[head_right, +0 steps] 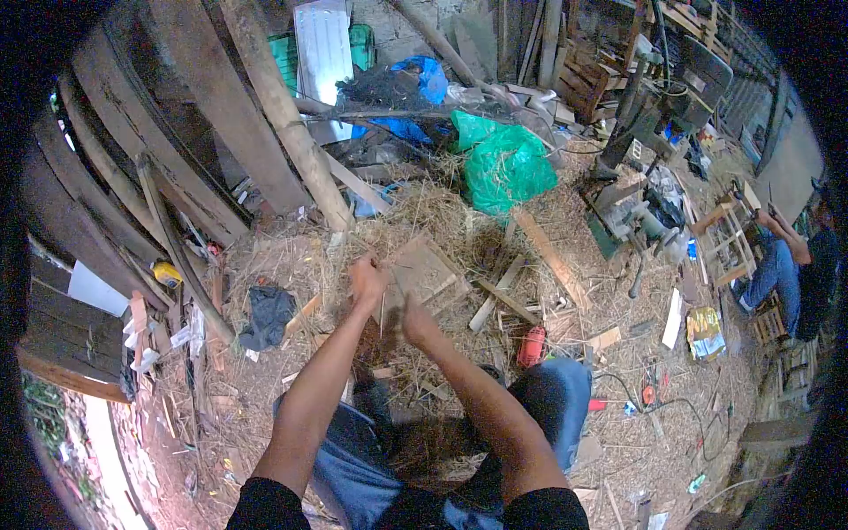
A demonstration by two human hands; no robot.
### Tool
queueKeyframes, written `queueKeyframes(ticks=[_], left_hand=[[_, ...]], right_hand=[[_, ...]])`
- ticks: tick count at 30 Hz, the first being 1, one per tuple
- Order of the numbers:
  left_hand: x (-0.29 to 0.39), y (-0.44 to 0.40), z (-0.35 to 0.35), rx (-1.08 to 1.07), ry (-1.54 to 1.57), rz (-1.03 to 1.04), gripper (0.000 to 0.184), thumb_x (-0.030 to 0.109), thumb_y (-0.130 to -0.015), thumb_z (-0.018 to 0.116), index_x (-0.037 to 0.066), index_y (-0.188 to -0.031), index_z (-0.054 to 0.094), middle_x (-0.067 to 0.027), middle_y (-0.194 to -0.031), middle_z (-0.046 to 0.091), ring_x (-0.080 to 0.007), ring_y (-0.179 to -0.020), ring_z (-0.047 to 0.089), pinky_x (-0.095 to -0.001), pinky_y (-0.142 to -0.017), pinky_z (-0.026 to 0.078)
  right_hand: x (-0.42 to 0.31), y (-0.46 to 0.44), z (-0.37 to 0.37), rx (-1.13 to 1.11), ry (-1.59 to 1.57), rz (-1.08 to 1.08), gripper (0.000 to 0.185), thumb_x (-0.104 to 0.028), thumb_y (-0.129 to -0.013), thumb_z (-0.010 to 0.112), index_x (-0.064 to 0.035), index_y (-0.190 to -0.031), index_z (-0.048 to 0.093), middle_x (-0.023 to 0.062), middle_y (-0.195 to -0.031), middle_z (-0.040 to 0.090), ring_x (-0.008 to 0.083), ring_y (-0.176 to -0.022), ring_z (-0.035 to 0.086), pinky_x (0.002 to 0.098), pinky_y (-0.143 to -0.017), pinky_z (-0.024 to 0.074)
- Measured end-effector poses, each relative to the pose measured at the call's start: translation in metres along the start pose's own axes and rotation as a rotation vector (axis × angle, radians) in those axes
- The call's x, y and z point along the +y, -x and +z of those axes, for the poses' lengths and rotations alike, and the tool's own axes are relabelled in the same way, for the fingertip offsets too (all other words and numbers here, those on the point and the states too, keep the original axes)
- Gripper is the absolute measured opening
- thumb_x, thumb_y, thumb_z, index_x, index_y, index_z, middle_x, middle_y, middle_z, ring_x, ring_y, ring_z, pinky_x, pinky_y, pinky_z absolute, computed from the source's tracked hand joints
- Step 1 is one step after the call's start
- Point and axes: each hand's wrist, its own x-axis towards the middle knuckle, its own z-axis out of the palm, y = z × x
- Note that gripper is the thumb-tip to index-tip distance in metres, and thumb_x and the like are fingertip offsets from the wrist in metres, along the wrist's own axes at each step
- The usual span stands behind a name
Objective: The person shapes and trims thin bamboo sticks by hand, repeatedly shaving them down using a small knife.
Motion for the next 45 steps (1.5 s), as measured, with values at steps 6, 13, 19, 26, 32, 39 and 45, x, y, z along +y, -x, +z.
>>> queueKeyframes(ticks=[6,13,19,26,32,39,45], left_hand=[[0.007,0.002,-0.014,-0.055,0.021,0.114,0.016,0.011,-0.076,0.066,0.0,-0.086,0.061,-0.0225,-0.075,0.062,-0.0387,-0.074,0.061,-0.0431,-0.068,0.047],[-0.013,-0.008,-0.002,-0.054,0.033,0.245,0.012,0.006,-0.075,0.067,0.001,-0.085,0.062,-0.0185,-0.071,0.063,-0.0296,-0.065,0.063,-0.0384,-0.062,0.048],[-0.008,-0.009,-0.006,-0.028,0.198,0.1,0.01,0.003,-0.08,0.061,-0.002,-0.079,0.052,-0.0195,-0.068,0.06,-0.0329,-0.069,0.064,-0.0419,-0.059,0.049],[0.037,-0.013,-0.081,-0.221,0.941,-0.179,0.017,-0.001,-0.093,0.04,0.001,-0.108,0.032,-0.0208,-0.09,0.056,-0.0299,-0.071,0.066,-0.0384,-0.059,0.058],[0.044,0.001,-0.13,-0.123,1.017,-0.009,0.016,0.005,-0.095,0.044,0.0,-0.109,0.038,-0.0159,-0.089,0.055,-0.0258,-0.075,0.065,-0.0359,-0.066,0.058],[0.073,0.022,-0.137,-0.201,1.089,0.098,0.017,0.008,-0.095,0.046,0.0,-0.11,0.045,-0.0134,-0.091,0.057,-0.0243,-0.079,0.065,-0.0336,-0.068,0.057],[0.078,0.018,-0.138,-0.316,1.015,0.157,0.021,0.007,-0.092,0.052,-0.001,-0.111,0.049,-0.0102,-0.091,0.058,-0.0193,-0.08,0.062,-0.0327,-0.067,0.056]], right_hand=[[0.023,0.001,-0.006,-0.049,0.056,0.011,0.023,-0.015,-0.091,0.039,-0.0024,-0.11,0.033,0.0342,-0.081,0.057,0.0519,-0.079,0.055,0.0565,-0.071,0.0406],[0.017,0.01,-0.019,-0.098,0.113,0.002,0.039,-0.022,-0.096,0.026,0.0008,-0.127,0.026,0.0342,-0.097,0.057,0.0497,-0.091,0.055,0.0537,-0.079,0.0426],[0.032,0.004,-0.016,-0.195,0.19,0.063,0.047,-0.019,-0.093,0.028,0.0039,-0.133,0.022,0.035,-0.101,0.056,0.0494,-0.096,0.055,0.0528,-0.084,0.0421],[0.002,-0.003,-0.019,-0.149,0.234,0.082,0.043,-0.02,-0.087,0.042,0.0062,-0.119,0.03,0.0362,-0.092,0.057,0.0502,-0.09,0.056,0.0551,-0.079,0.0426],[-0.068,-0.036,-0.094,0.246,0.006,-0.082,0.034,-0.028,-0.091,0.048,0.0044,-0.103,0.051,0.0222,-0.075,0.062,0.0336,-0.06,0.062,0.0448,-0.054,0.0474],[-0.135,0.001,-0.166,-0.065,-0.241,-0.131,0.033,-0.038,-0.089,0.059,-0.0059,-0.081,0.061,-0.0067,-0.056,0.041,0.0043,-0.048,0.034,0.025,-0.043,0.0254],[-0.125,0.001,-0.155,-0.106,-0.231,-0.3,0.031,-0.033,-0.084,0.065,-0.0019,-0.086,0.063,0.0019,-0.069,0.058,0.0107,-0.063,0.049,0.0281,-0.058,0.0395]])
